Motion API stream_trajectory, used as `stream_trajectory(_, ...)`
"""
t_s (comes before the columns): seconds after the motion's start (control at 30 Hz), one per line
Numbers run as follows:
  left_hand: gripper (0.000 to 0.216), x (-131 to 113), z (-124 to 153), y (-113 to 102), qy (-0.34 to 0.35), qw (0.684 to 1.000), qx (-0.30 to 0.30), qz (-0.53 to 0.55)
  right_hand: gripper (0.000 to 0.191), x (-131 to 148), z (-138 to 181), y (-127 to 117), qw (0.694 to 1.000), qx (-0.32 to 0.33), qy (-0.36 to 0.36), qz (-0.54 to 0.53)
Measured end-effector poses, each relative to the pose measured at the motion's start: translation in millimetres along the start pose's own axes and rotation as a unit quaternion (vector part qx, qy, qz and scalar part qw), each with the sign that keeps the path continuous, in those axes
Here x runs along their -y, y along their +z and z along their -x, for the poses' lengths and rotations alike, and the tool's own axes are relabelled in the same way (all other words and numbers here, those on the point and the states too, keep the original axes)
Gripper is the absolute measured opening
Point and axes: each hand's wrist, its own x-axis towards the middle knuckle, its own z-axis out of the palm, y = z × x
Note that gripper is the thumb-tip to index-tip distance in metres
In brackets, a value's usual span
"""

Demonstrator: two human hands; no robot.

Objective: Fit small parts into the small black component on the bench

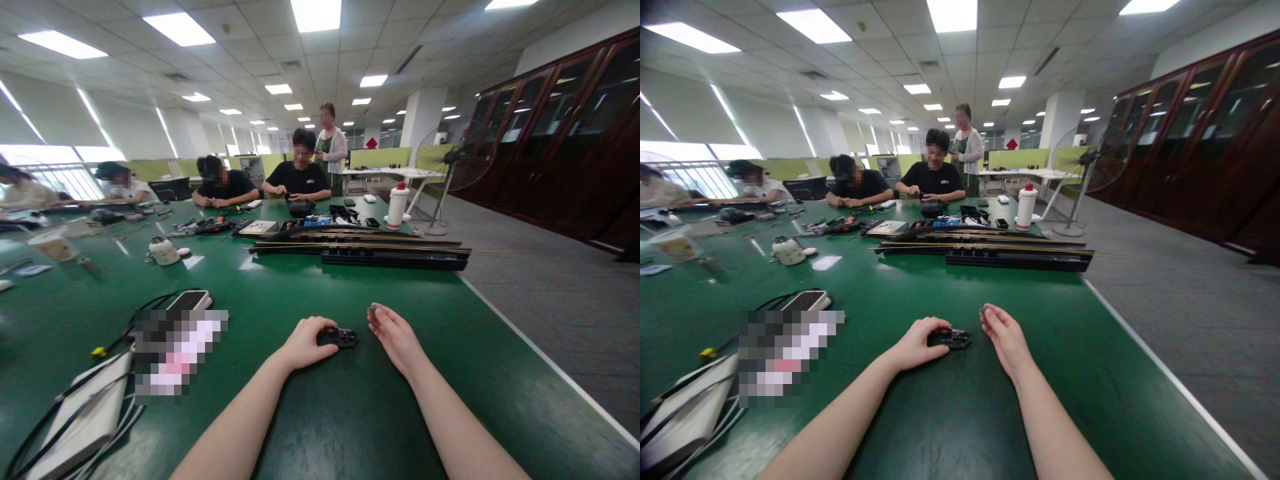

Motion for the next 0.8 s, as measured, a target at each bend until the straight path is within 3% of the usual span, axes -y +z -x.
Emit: stream_trajectory(0.8, 0.040, 2.4, 0.0, 0.6, 0.002, 1.000, 0.000, -0.006, 0.043, -2.6, 3.3, 7.3, 0.999, 0.012, 0.010, 0.045)
